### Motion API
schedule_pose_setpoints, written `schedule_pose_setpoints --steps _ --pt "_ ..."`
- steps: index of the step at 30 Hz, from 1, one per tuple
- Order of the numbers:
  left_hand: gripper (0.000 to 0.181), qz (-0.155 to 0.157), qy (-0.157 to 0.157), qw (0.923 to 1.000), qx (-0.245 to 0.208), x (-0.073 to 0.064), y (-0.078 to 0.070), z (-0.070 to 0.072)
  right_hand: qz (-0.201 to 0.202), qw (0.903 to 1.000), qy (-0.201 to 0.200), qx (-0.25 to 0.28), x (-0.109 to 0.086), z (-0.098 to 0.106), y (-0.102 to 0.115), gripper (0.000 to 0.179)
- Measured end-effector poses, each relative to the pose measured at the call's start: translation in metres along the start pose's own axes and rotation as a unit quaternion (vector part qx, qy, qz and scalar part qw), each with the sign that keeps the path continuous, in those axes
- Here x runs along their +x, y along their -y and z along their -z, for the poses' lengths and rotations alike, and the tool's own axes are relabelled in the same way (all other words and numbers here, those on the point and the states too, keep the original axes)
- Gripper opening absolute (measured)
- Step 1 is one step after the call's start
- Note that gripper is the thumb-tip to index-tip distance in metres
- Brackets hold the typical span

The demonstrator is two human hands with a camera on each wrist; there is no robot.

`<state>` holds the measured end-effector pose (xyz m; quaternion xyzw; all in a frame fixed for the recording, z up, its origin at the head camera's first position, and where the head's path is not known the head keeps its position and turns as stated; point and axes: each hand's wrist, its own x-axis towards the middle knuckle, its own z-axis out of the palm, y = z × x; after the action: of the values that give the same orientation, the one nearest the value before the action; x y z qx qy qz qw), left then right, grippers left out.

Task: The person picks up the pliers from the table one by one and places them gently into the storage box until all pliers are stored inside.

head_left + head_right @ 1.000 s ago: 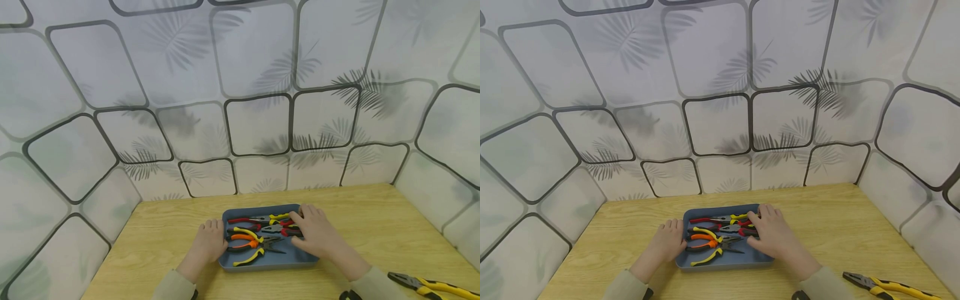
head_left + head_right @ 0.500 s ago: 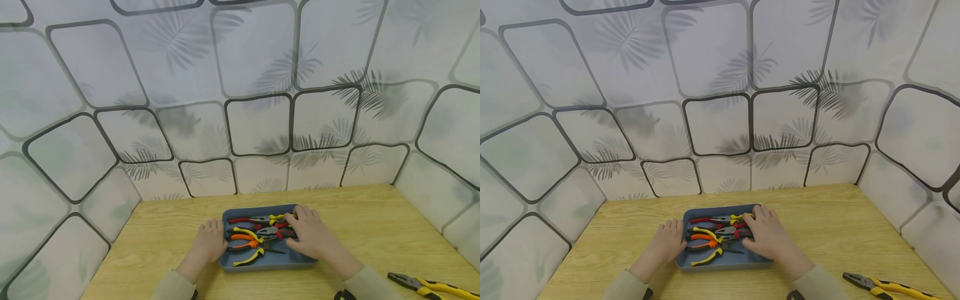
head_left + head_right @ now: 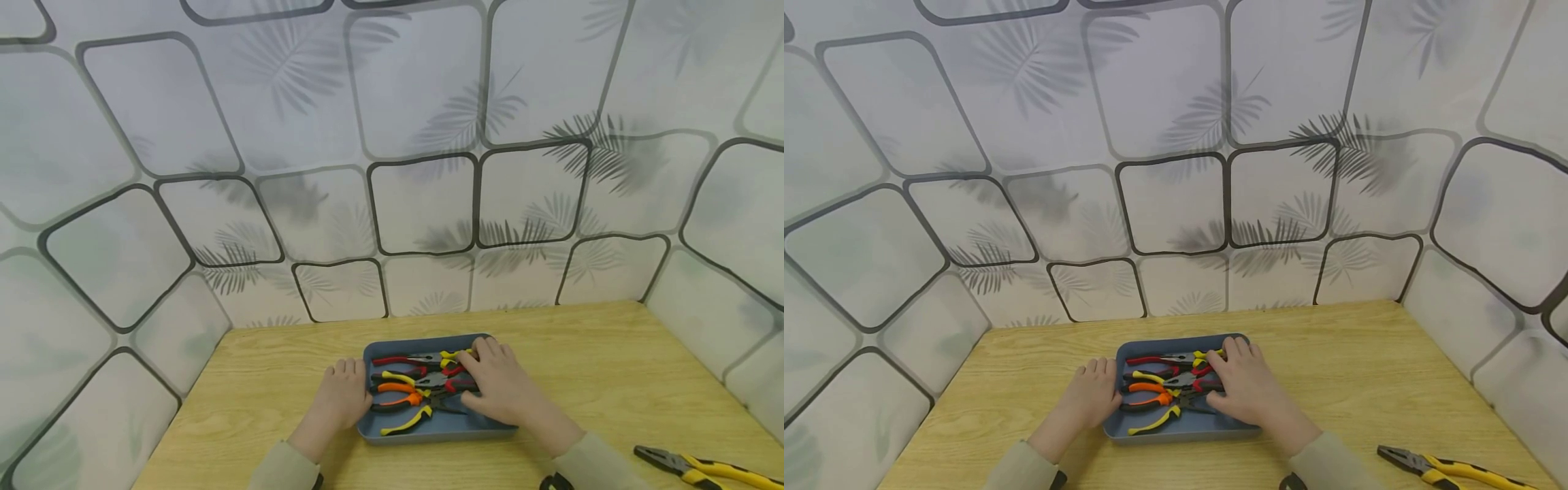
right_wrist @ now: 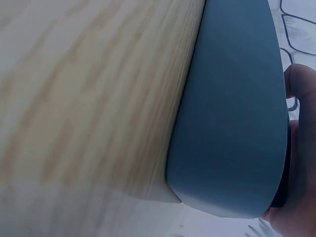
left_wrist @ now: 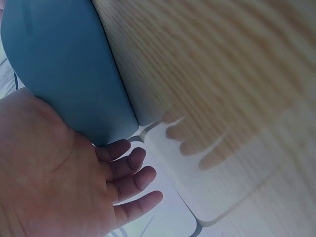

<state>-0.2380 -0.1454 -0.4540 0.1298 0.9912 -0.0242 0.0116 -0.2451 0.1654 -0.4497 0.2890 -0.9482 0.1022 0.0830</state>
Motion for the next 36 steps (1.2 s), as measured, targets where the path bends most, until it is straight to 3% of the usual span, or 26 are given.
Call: schedule_pose_setpoints --steps 28,36 --pt "0.042 -0.003 -0.003 1.0 0.004 0.001 0.0 0.0 0.016 0.9997 0.016 0.004 0.01 -0.01 0.005 0.043" --pt "0.043 -0.004 -0.002 0.9999 0.011 0.0 0.0 0.001 0.018 0.9998 0.002 -0.004 0.01 -0.009 0.007 0.047"
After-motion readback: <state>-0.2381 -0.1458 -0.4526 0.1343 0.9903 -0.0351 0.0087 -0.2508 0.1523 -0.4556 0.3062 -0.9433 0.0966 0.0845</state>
